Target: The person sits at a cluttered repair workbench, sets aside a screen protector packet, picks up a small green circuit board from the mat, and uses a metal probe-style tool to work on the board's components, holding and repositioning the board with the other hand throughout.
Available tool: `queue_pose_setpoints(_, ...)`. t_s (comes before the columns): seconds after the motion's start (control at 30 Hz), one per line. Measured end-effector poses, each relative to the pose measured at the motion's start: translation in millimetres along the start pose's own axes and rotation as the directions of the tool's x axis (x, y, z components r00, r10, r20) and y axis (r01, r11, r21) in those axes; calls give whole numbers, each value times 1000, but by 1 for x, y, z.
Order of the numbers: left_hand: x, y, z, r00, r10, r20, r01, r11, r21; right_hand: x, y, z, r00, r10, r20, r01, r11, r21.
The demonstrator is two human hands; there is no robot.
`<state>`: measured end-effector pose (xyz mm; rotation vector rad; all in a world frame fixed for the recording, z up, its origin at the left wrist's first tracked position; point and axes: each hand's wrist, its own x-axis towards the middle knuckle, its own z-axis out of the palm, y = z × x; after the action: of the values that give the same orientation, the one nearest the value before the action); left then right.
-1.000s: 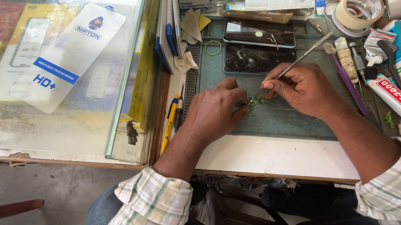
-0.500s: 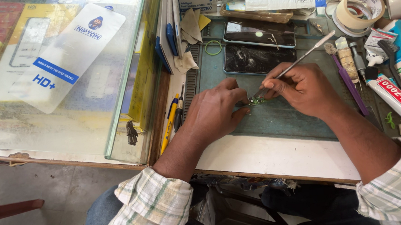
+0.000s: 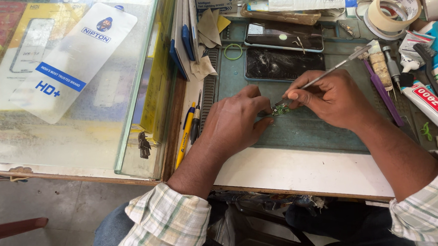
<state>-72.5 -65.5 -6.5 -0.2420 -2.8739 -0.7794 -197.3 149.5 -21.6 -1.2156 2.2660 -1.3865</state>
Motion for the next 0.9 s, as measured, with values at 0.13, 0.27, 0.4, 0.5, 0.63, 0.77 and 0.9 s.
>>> queue_pose_setpoints(0.13,0,-1,0,1000,6,-6,-6,1000,-8,-1,1,-3,999,20,-35,-20,999,-25)
queue_pose_setpoints(0.27,-1,-1,0,1000,15,-20,-15,1000,-11,-1,4,0,1000,25,-14,-25,999,29)
queue_pose_setpoints(0.4,-1,-1,0,1000,12,-19,-13,1000,-6,-2,5,0,1000,5,-22,-4,999,48)
queue_pose_setpoints(0.5,-1,-1,0,999,19,-28,-20,1000,-11,-2,4,-1,998,40,-48,-39,999,36)
queue_pose_setpoints(0.63,-1,-1,0,999,22,-28,-23,1000,-14,-1,2,-2,999,42,-27,-42,999,29)
queue_pose_setpoints(0.77,-1,-1,0,1000,17,-24,-18,1000,-14,-1,1,-2,1000,8,-13,-8,1000,25)
queue_pose_setpoints(0.9,-1,-1,0,999,23,-27,-24,1000,-19,-2,1,-3,997,49,-57,-46,998,50)
